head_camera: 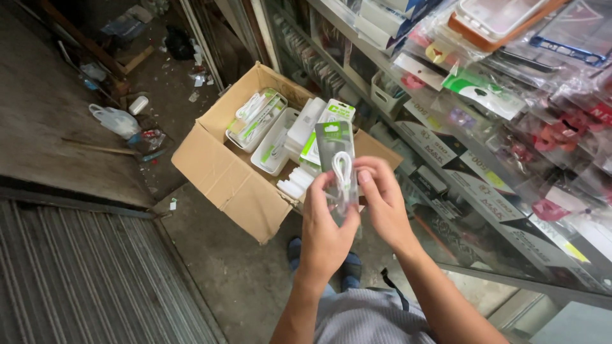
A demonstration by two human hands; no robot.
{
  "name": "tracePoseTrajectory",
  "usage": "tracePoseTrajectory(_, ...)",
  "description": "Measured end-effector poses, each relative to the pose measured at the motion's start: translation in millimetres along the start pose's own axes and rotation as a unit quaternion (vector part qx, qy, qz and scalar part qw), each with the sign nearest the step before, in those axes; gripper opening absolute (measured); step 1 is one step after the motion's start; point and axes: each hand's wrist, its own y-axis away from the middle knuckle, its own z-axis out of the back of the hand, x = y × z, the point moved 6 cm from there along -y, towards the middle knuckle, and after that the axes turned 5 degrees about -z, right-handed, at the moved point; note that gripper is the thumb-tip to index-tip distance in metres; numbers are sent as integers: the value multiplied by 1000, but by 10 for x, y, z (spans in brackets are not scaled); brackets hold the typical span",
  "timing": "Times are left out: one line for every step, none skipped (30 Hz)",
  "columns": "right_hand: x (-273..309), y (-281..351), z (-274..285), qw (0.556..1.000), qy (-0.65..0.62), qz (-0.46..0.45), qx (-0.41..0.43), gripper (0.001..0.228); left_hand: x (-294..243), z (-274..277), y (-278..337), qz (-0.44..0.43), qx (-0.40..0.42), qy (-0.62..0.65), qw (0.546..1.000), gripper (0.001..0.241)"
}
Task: The person stands at a glass display counter and places blister-packed data cables one at a time into an open cardboard box, occasionally repositioning the packaged cables and pressing them down to fit more inside. The person continues filling the box with the packaged cables throughout the episode.
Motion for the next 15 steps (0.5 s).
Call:
tracePoseTrajectory(11,-3,-5,1000,0,1,0,23,57,-25,26,-1,0,0,1000,61)
tracePoseTrajectory(46,-3,-27,999,-17,23,16,27,136,-58,56,15,2,60,998,56)
tracePoseTrajectory(70,17,-56,998,-34,43,32,38,218,-86,107,34,3,119,992,52)
tracePoseTrajectory(-33,11,-26,998,-35,42,33,38,218,-74,128,34,2,118,992,52)
tracePoseTrajectory(-136,8,-28,996,-35,36,68,34,225,-81,146,44,2,179,983,50)
tracePoseTrajectory(-236,7,-29,994,-35,30,104,34,228,-89,161,54,1,240,969,48)
tracePoseTrajectory(-275,30,-16,994,-35,32,103,34,225,-85,168,52,2,240,969,48)
tracePoseTrajectory(-378,49,-19,986,-118,-29,116,39,227,-89,178,58,10,255,965,47)
tracePoseTrajectory(-484,93,-34,968,-198,-92,127,46,231,-90,204,66,18,271,960,47)
tracePoseTrajectory(-372,126,-61,968,-198,-90,127,46,203,-69,206,65,19,271,960,47)
tracePoseTrajectory(-267,167,-113,966,-193,-94,144,50,200,-55,218,82,29,235,968,47)
tracePoseTrajectory(-163,209,-168,964,-188,-98,160,54,198,-36,230,100,40,199,974,48)
tracePoseTrajectory(-249,203,-125,964,-189,-96,160,54,234,-4,246,98,41,199,974,48)
tracePoseTrajectory(-388,188,-43,978,-118,-125,121,54,272,31,260,96,44,176,979,42)
tracePoseTrajectory(-519,180,53,984,-46,-152,78,55,309,61,271,94,48,155,982,39)
